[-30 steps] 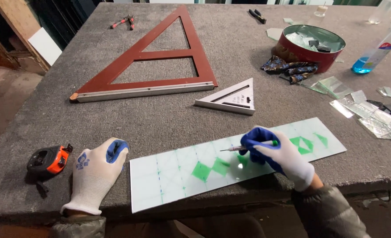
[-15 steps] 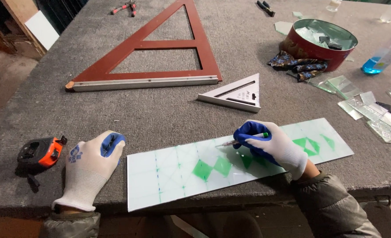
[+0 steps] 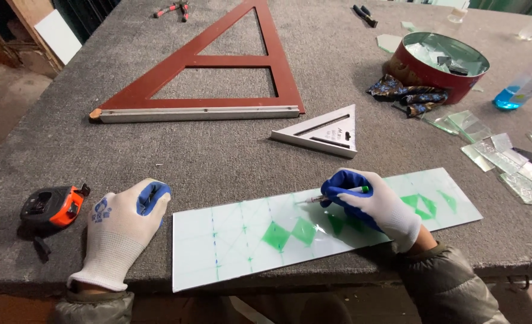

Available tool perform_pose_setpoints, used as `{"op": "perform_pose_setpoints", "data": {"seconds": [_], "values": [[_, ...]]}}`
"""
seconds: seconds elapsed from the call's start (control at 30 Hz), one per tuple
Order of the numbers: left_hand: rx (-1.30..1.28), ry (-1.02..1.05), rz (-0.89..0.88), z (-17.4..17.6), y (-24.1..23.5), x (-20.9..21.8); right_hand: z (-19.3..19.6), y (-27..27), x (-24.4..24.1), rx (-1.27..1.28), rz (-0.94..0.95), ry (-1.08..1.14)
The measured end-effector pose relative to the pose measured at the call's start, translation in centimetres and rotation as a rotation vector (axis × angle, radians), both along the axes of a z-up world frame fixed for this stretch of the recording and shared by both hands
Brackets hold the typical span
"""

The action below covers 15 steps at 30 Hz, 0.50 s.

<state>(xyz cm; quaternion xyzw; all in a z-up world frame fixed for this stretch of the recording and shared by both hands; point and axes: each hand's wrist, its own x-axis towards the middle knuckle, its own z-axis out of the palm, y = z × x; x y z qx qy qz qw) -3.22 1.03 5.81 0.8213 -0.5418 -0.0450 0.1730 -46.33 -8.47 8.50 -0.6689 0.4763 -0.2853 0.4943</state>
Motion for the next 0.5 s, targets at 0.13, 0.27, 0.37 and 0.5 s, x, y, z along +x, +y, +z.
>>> {"op": "perform_pose_setpoints", "data": {"seconds": [0.13,0.27,0.37,0.5], "values": [[-0.005,-0.013,-0.016,-0.3,0.01,0.12,0.72,0.64,0.46,0.052,-0.067,-0.001],[0.001,-0.024,-0.029,-0.33,0.02,0.22,0.34,0.21,0.34,-0.019,-0.023,0.017],[-0.005,-0.016,-0.026,-0.44,-0.04,0.25,0.75,0.44,0.35,0.031,-0.03,-0.03],[-0.028,0.001,-0.031,-0.35,0.07,0.22,0.64,0.33,0.37,0.021,-0.04,0.007]]}}
